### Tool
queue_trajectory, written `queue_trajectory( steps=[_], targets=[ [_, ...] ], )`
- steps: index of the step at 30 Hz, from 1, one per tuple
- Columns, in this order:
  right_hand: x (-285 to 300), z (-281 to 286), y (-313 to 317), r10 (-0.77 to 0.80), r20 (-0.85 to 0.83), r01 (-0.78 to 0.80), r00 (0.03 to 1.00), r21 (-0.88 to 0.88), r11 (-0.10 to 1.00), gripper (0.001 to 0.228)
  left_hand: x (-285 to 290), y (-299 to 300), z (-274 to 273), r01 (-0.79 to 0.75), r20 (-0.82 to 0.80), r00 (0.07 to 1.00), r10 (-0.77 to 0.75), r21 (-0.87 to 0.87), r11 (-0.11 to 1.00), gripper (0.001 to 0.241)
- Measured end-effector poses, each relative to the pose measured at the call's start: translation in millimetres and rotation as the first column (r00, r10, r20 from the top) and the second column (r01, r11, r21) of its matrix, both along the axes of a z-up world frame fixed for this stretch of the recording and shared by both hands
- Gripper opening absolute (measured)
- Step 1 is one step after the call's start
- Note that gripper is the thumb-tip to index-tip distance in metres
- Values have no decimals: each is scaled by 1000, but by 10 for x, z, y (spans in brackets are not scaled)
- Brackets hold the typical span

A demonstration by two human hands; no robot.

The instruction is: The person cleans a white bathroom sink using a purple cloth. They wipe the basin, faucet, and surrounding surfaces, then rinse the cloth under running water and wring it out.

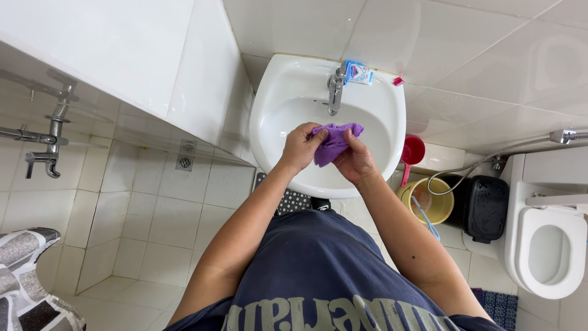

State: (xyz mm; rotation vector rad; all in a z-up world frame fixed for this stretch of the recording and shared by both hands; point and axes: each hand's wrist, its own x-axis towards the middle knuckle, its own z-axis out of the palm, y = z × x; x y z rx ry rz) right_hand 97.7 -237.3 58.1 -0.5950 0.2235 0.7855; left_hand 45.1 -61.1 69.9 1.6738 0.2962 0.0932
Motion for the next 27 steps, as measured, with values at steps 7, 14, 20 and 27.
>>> queue_trajectory(
  steps=[7,14,20,27],
  targets=[
    [14,259,-132,112,124,-86,986,-194,977,41,7,-77,455,-17,190,982,2,77,997,22],
    [53,421,-196,-8,75,12,997,-56,998,55,100,-16,555,-54,256,967,12,159,986,26],
    [-52,568,-108,61,393,64,917,-298,953,73,195,-72,693,13,209,977,-32,93,996,25],
    [65,515,-269,58,332,11,941,-202,979,46,156,95,898,263,237,934,-267,47,964,24]
  ],
)
